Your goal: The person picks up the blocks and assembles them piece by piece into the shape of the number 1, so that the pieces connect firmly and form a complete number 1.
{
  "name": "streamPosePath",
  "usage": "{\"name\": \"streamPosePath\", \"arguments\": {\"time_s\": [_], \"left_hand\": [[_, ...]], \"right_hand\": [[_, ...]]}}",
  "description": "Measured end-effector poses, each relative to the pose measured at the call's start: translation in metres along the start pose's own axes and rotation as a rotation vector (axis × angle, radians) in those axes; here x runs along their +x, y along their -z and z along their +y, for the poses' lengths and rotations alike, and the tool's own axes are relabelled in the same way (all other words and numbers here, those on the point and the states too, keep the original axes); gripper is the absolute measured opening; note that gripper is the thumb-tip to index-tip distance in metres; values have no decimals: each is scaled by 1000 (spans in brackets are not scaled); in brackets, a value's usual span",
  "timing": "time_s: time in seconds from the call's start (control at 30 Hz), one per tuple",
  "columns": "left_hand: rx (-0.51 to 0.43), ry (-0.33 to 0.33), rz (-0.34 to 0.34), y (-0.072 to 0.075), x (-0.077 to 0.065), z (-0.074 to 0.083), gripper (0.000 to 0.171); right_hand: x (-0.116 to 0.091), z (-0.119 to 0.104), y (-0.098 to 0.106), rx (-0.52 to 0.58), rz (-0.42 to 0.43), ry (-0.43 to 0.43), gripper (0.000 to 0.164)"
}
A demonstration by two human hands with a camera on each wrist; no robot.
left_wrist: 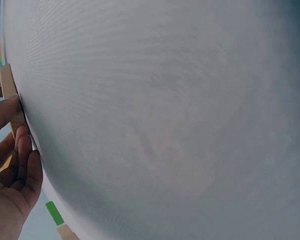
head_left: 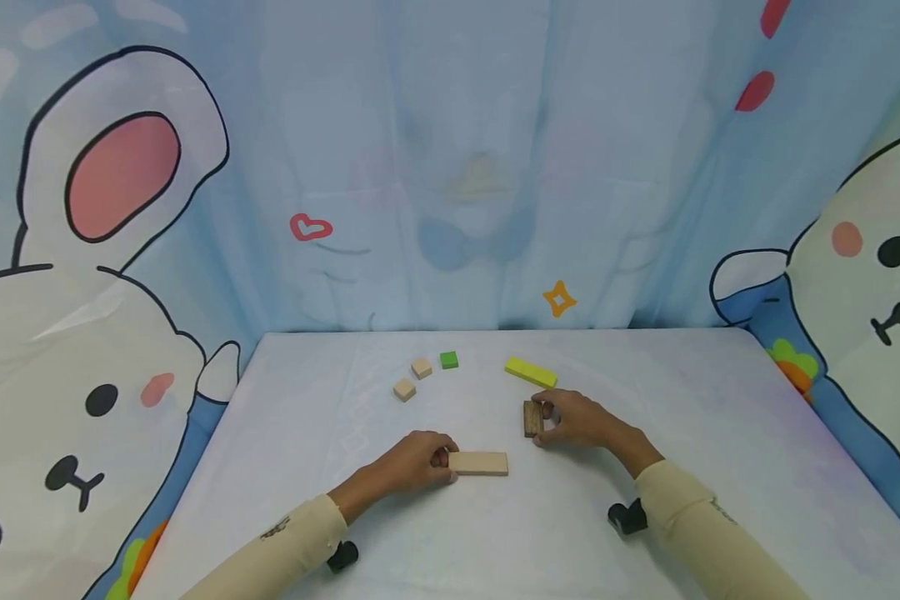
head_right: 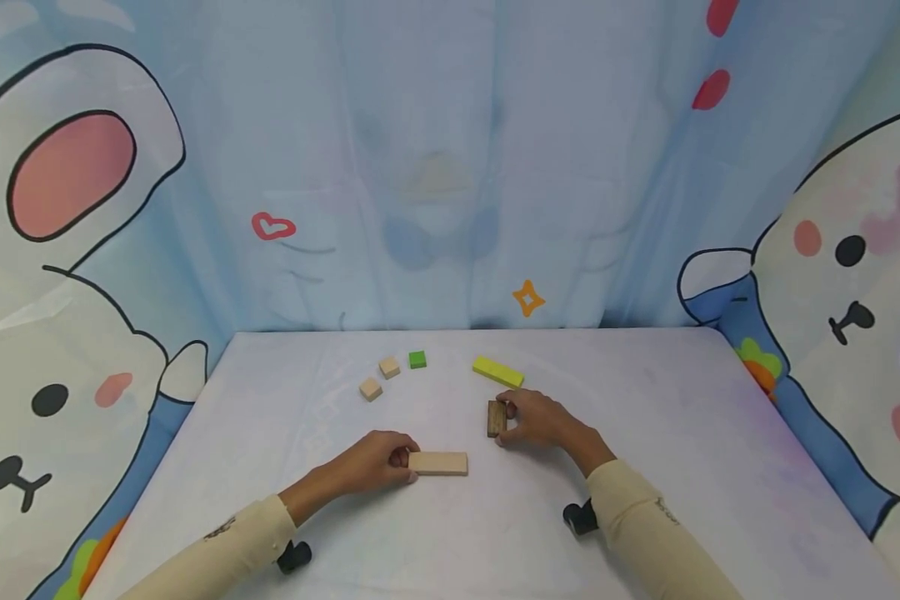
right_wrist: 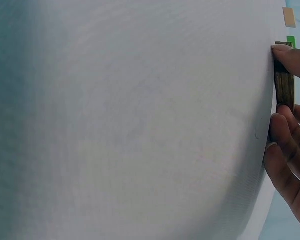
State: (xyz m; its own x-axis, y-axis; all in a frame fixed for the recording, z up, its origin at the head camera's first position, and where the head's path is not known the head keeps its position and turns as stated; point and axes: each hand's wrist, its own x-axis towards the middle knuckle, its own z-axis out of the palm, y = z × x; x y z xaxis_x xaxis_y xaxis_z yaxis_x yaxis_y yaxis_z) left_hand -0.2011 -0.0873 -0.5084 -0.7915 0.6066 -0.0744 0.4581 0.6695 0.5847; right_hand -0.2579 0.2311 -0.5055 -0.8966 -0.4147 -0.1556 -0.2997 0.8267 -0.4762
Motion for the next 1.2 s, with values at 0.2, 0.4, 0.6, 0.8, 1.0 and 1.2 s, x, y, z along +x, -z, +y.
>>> {"name": "streamPosePath", "arguments": {"time_s": [0.2, 0.4, 0.6, 0.8, 1.0, 1.2], "left_hand": [[-4, 25, -16, 4, -3, -1, 30], [-3, 11, -26, 5, -2, -6, 30], [-23, -1, -37, -1, 2, -3, 29], [-11, 14, -46, 0, 1, 0, 29], [-22, 0, -45, 3, 0, -1, 30], [-22, -1, -44, 3, 2, -2, 29]], "right_hand": [[3, 1, -4, 39, -1, 30, 71], [4, -1, -2, 50, -13, 20, 71], [-3, 3, -3, 25, -17, -1, 72], [-6, 3, -2, 38, -8, 21, 71], [-4, 1, 0, 40, -16, 40, 70], [-1, 3, 0, 24, -15, 39, 70]]}}
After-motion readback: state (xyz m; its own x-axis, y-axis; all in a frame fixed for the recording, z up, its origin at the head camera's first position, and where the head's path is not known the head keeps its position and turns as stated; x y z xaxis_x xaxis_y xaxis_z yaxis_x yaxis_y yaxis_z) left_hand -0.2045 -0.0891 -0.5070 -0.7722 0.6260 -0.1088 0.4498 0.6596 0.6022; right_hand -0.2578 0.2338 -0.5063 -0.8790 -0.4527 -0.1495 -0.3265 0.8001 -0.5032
